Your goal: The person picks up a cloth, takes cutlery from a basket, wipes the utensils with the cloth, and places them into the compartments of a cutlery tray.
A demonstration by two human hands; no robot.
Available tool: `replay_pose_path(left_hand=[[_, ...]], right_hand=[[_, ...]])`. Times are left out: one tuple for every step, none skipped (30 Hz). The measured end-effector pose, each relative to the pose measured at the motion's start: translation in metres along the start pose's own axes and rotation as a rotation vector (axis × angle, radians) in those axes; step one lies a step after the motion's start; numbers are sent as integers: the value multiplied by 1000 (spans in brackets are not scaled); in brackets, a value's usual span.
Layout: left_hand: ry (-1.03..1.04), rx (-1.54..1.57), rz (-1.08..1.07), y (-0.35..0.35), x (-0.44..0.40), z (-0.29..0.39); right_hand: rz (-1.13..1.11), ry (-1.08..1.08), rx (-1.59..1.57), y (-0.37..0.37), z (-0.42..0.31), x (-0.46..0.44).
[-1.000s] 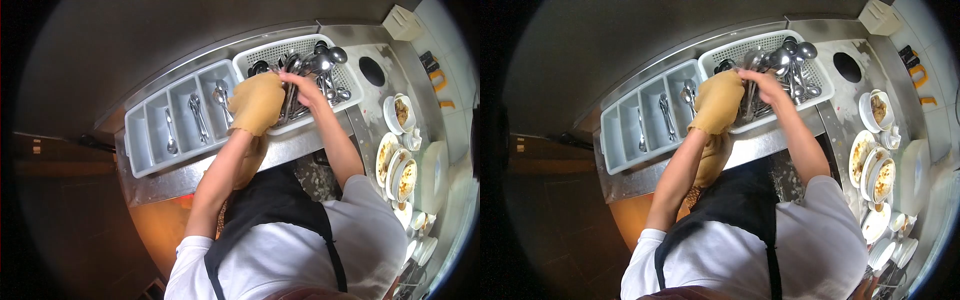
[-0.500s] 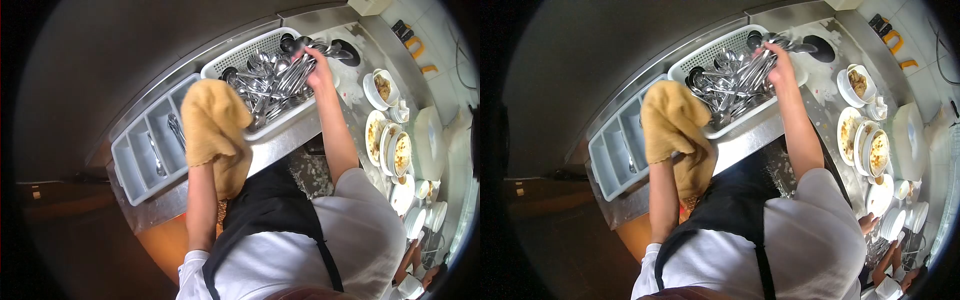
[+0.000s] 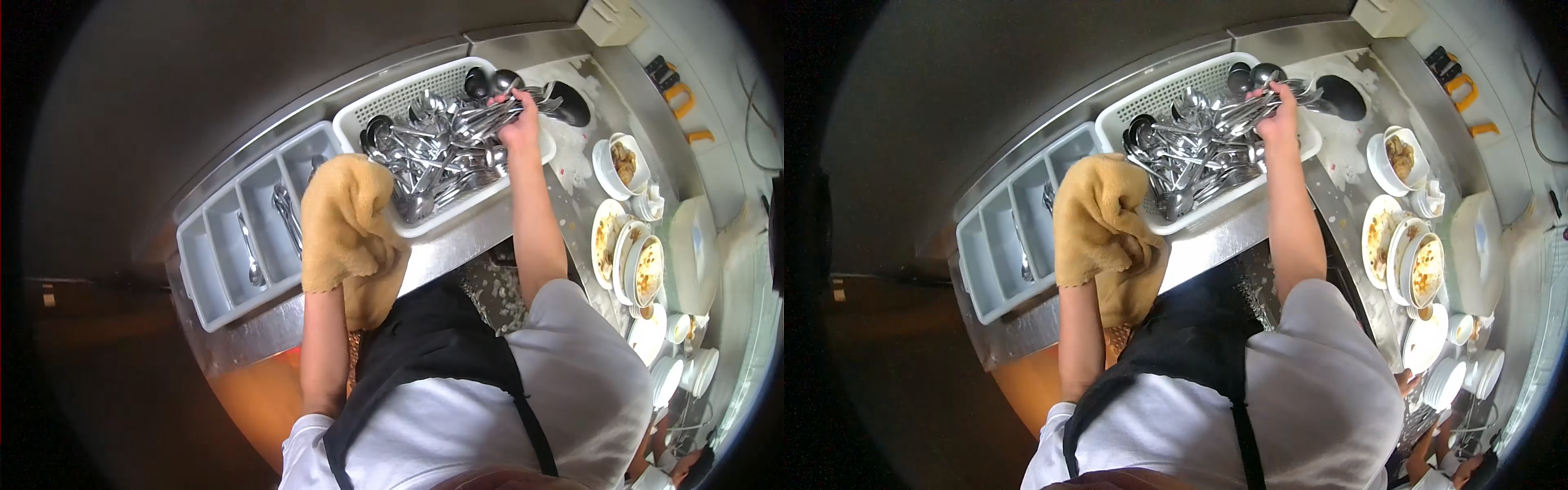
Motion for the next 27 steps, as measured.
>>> replay_pose_path(left_hand=[[-4,-100,22,-4,9,9],[-10,-201,43,-8,18,18],[13,-289,81,-21,24,24],[34,-379,116,-33,30,32],[92,-482,201,-42,37,45],[148,-585,284,-48,45,62],[203,-648,359,-56,55,77],[250,-680,418,-65,66,87],[293,-709,481,-74,78,98],[324,-726,533,-84,90,106],[340,-734,571,-93,101,111],[342,-728,601,-103,112,113],[340,-720,617,-109,122,112],[328,-701,626,-117,129,109],[310,-675,618,-122,135,103],[277,-635,579,-124,136,91],[230,-570,523,-124,135,74],[164,-480,456,-122,131,50],[69,-327,364,-115,125,18],[-50,-123,273,-107,122,-22],[-210,198,198,-97,129,-70],[-309,46,52,-80,134,-72],[-383,-115,-112,-62,140,-73],[-405,-146,-205,-52,145,-75],[-403,-135,-230,-49,149,-75],[-382,-117,-232,-48,150,-73],[-361,-108,-214,-50,151,-71]], right_hand=[[-26,18,49,9,2,13],[-19,-39,162,20,2,33],[-47,-48,227,25,6,46],[-74,-59,290,29,10,59],[-64,-52,345,35,18,77],[-78,-7,365,42,28,92],[-72,42,418,47,36,101],[-67,90,471,49,44,106],[-55,109,474,43,50,101],[-61,111,466,46,53,106],[-71,113,460,51,54,112],[-80,118,456,55,55,119],[-118,155,432,57,57,125],[-168,185,430,71,59,144],[-214,215,454,79,66,163],[-258,247,471,81,77,182],[-371,356,475,74,97,200],[-452,461,543,65,117,221],[-434,640,447,53,144,247],[-419,751,421,38,169,267],[-362,920,330,32,193,294],[-411,1035,311,22,215,312],[-395,1020,382,14,228,327],[-382,1003,453,7,239,342],[-362,1006,514,4,244,351],[-415,1074,496,-1,254,362],[-467,1140,477,-11,263,373]])
Point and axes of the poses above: each hand's wrist, its own x-axis away from the middle knuckle, its own y-axis out of the palm, z = x × y, the point moved 7 cm from there along -x, towards the middle knuckle, and after that the axes turned 1 degree about z, right-handed, at the moved point
